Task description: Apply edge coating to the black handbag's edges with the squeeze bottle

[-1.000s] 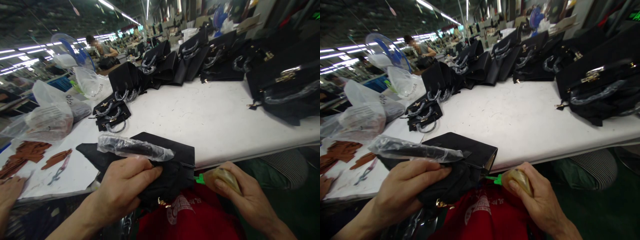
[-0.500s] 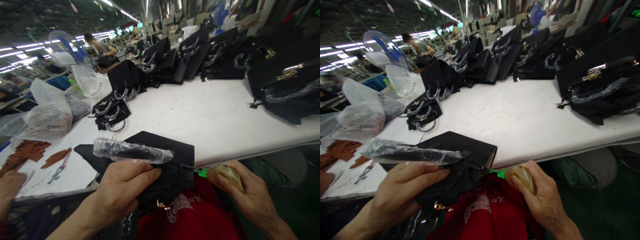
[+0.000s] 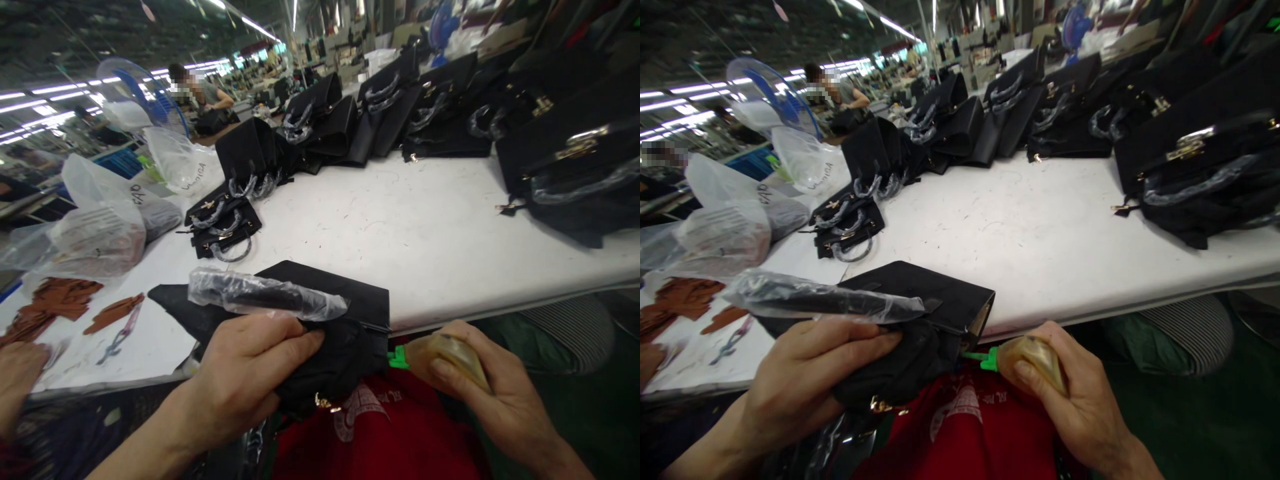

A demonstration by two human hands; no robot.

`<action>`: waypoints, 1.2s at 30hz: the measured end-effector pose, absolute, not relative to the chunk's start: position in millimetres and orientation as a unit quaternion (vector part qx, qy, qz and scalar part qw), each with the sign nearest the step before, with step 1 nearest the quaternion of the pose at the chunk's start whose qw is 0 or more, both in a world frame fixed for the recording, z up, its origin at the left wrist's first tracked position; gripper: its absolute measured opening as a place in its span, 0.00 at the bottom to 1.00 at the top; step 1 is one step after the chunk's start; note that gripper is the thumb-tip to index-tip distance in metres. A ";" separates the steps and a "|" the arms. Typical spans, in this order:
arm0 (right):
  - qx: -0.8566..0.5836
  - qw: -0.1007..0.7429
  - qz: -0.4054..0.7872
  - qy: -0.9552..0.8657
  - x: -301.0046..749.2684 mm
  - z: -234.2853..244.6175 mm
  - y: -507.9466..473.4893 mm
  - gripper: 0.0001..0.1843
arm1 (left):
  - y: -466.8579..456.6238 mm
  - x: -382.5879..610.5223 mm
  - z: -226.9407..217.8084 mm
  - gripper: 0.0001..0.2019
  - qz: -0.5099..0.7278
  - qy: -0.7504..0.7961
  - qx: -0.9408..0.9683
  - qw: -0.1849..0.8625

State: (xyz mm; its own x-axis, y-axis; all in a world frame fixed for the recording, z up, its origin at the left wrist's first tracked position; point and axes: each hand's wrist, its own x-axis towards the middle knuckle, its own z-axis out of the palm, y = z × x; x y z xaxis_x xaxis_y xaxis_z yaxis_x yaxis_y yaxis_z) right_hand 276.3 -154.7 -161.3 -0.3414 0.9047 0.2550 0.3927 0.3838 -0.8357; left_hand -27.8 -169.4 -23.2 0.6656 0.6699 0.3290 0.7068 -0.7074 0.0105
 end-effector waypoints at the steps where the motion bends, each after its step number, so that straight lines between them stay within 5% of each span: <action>1: -0.435 0.369 0.343 -0.746 275.9 -161.3 -154.1 0.04 | -169.2 -27.7 -23.2 0.11 -0.157 -0.377 -0.911 0.060; 36: -0.456 0.386 0.414 -0.686 269.4 -137.9 -160.6 0.05 | -173.6 -26.1 -22.5 0.13 -0.166 -0.388 -0.905 0.057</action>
